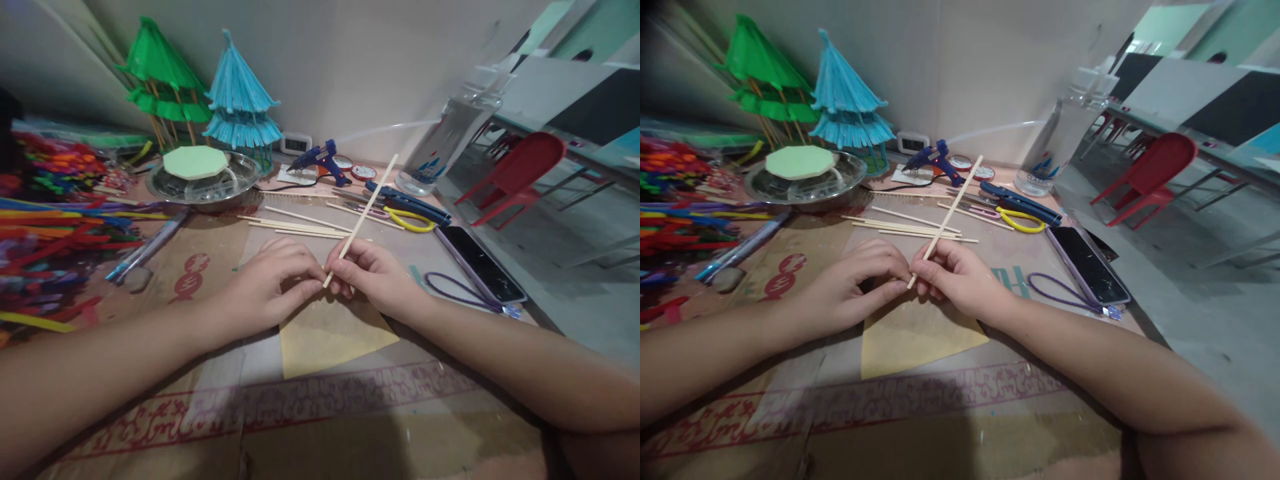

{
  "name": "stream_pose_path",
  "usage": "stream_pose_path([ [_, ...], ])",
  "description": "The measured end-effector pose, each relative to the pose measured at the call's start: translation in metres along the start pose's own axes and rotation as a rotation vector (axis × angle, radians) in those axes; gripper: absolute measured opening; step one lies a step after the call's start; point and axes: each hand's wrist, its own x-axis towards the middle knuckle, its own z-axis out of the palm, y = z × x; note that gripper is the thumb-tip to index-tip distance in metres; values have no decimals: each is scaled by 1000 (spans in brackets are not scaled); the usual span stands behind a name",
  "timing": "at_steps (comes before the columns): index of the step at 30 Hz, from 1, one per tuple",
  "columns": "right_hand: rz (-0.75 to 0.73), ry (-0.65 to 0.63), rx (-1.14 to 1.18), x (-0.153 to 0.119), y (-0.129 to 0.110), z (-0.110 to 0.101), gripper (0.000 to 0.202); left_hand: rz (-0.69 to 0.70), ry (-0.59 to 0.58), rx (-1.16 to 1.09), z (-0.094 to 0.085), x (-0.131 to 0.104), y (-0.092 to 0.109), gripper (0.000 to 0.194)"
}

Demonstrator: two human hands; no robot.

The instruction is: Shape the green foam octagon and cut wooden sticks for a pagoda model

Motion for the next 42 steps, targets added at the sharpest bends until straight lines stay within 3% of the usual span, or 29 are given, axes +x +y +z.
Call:
stream_pose_path([
  [5, -19, 7, -3, 1, 0, 0, 40, -23, -1, -2, 0, 0, 1, 12],
  [17, -101, 138, 66, -6, -1, 1, 37, -40, -46, 7, -2, 1, 1, 31],
  [27, -132, 209, 2, -5, -2, 0, 39, -38, -11, 18, 2, -1, -3, 12],
  [34, -79, 200, 14, -5, -2, 2, 41, -42, -3, 20, 1, 0, -1, 17],
  [39, -146, 162, -86, -6, -1, -1, 38, -40, -36, 24, 0, 0, 1, 25],
  [42, -299, 165, -348, -6, -1, -11, 34, -73, -13, 110, 2, -2, 1, 21],
])
